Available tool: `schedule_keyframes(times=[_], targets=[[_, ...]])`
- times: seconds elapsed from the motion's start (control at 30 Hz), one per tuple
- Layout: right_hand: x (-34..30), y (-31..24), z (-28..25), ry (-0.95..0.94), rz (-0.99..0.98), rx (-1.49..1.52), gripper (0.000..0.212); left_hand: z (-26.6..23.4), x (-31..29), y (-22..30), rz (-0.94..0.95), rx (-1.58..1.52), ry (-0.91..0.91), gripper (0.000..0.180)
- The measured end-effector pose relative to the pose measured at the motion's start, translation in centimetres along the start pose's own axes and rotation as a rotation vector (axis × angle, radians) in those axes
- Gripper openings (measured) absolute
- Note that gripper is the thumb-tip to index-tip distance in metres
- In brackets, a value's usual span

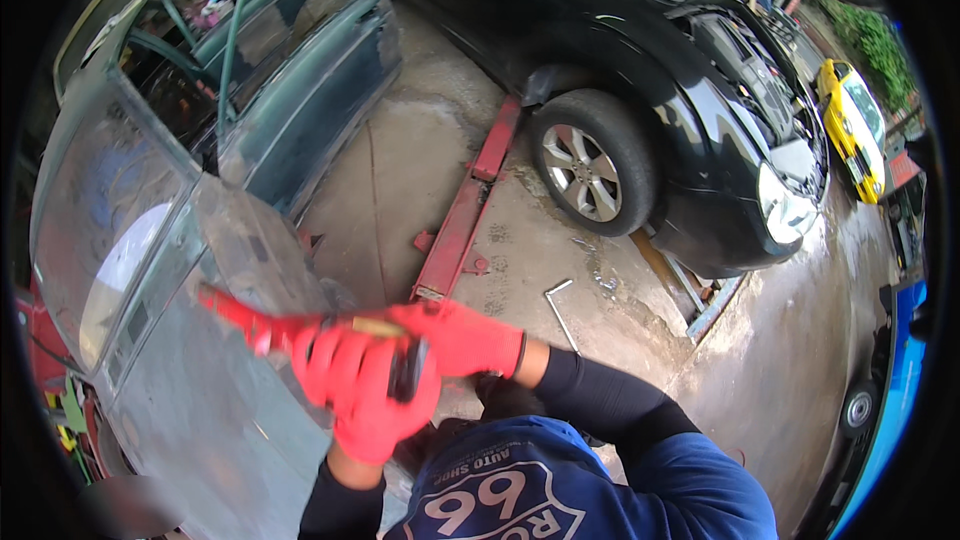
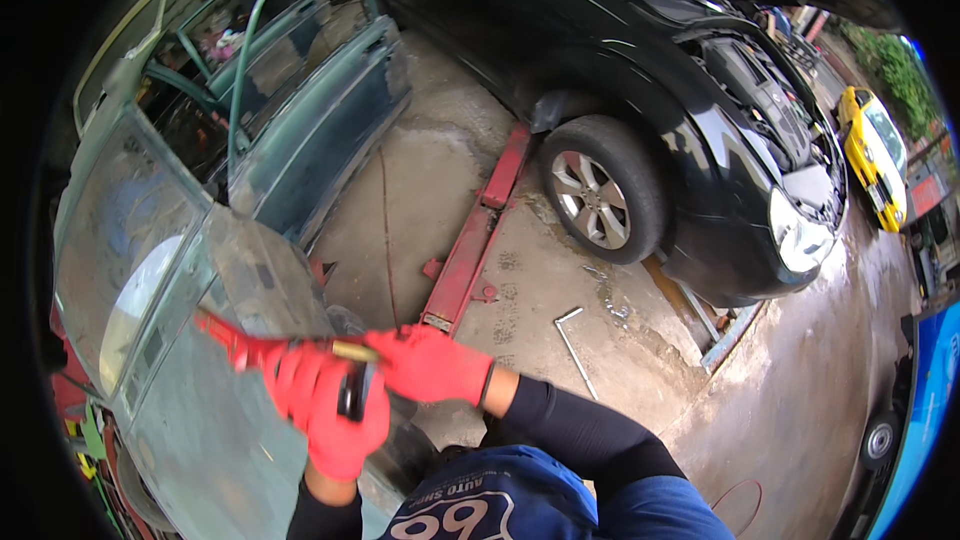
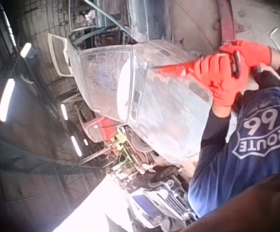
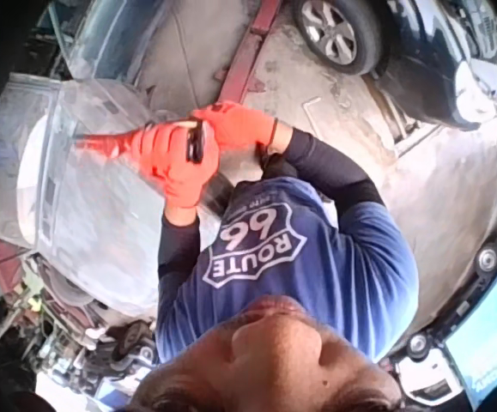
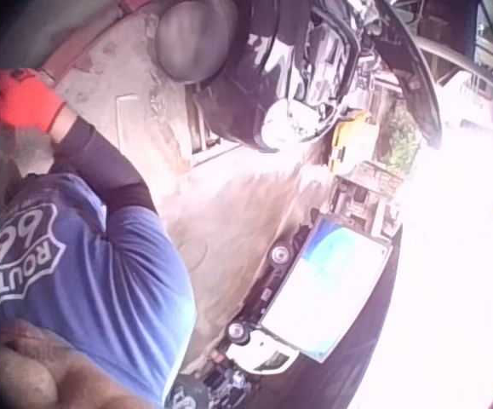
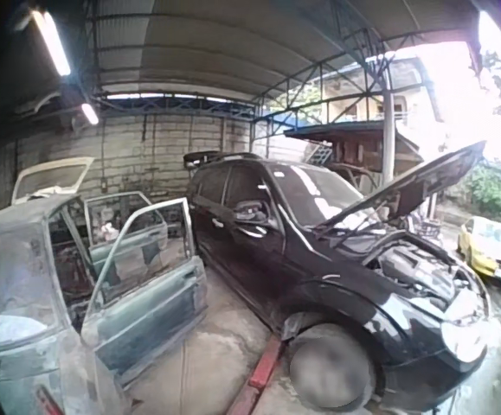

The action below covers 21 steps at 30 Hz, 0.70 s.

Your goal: The person uses a lug wrench to loosen and remove the lug nuts from a car wheel. They then use a floor jack to lift the car, remove the wheel, and place it on the ground.

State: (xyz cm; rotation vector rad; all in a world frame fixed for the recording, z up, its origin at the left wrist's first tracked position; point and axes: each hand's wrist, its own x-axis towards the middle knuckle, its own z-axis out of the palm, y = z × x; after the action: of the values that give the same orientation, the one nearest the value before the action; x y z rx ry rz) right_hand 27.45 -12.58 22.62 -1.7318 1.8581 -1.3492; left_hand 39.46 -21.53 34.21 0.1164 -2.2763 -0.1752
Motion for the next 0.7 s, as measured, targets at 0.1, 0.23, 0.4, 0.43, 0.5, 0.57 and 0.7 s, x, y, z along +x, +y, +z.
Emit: schedule_keyframes(times=[0.1,0.23,0.4,0.43,0.5,0.57,0.7], targets=[[2.2,5.1,-5.6,-0.109,0.008,-0.020,0.034,6.1,6.8,0.1,0.072,0.056,0.020,0.021],[3.5,9.3,-10.2,-0.066,0.121,0.130,0.036,12.4,11.2,0.6,0.103,0.056,0.206,0.023],[4.3,8.9,-8.9,-0.062,0.294,0.140,0.048,11.7,11.3,-0.4,0.088,0.092,0.090,0.025],[4.6,8.5,-8.9,-0.092,0.326,0.142,0.049,11.9,11.2,-0.8,0.091,0.099,0.095,0.026],[5.3,8.9,-8.6,-0.075,0.261,0.076,0.049,12.0,11.4,-1.3,0.075,0.086,0.100,0.026],[5.5,8.6,-7.7,-0.059,0.243,0.031,0.048,11.6,11.0,-2.1,0.067,0.082,0.098,0.025],[7.0,9.7,-6.2,-0.033,0.148,0.048,0.042,9.8,11.5,-3.1,0.047,0.002,0.099,0.029]])
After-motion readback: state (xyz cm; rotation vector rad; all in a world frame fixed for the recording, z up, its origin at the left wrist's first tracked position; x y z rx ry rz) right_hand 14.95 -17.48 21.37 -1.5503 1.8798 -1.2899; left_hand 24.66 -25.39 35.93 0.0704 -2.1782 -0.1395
